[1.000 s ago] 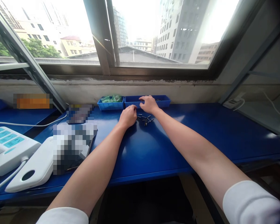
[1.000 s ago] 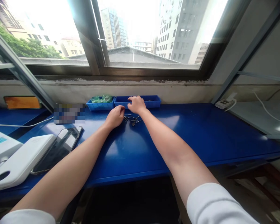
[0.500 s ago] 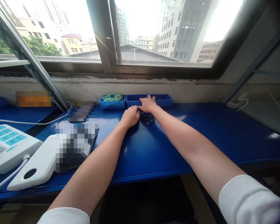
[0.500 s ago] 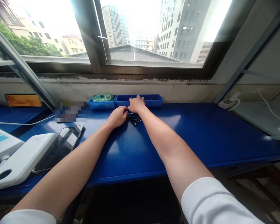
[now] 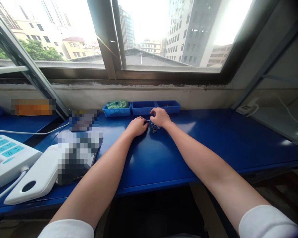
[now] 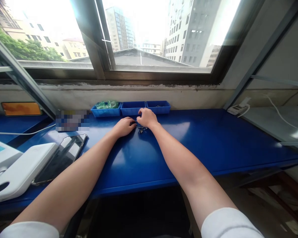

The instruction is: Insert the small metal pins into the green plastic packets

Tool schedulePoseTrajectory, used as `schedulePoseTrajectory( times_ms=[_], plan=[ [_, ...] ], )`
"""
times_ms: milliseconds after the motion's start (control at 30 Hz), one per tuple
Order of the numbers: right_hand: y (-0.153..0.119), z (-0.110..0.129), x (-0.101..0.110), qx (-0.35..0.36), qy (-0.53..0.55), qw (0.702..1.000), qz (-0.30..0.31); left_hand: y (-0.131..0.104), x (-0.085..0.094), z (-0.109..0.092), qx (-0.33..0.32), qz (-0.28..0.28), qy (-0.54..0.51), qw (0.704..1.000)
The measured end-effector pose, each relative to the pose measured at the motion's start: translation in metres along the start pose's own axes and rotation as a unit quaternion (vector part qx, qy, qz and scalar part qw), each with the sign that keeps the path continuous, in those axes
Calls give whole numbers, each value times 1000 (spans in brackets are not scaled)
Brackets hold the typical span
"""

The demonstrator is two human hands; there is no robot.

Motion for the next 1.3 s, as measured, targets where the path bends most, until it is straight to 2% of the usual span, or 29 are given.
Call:
schedulePoseTrajectory(
  times_ms=[100,200,300,533,733,867,1100,1200,1300],
  plan=[
    [-5,-6,-5,-21,7,998,51,0,0,1,-7,0,2,1000],
    [-8,-9,-13,-1,10,996,94,-1,1,1,-6,3,1,1000],
    [-10,-10,-17,20,6,994,105,-2,2,0,-6,2,-1,1000],
    [-13,-10,-19,12,8,996,87,-4,5,-2,-26,2,-11,1000],
    [-11,-9,-19,-7,10,995,94,-3,2,1,11,-6,-38,999],
    [-10,-9,-19,-9,16,997,70,-2,2,1,-5,-46,-53,998],
    [-7,-6,-16,58,47,997,-27,-3,13,-3,-34,-166,-84,982],
    [-7,-5,-14,52,73,995,-38,-3,15,-5,-32,-183,-90,979],
    [-9,-4,-11,44,149,987,-30,-3,16,-6,-22,-181,-86,979]
  ],
)
Point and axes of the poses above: each hand's wrist, its own y-axis towards the middle knuckle, its own x-axis out of the back of the hand, z = x × y, the point moved 2 cm from there along y, towards the middle knuckle, and after that the axes turned 3 degrees about x, right-handed, at the moved point
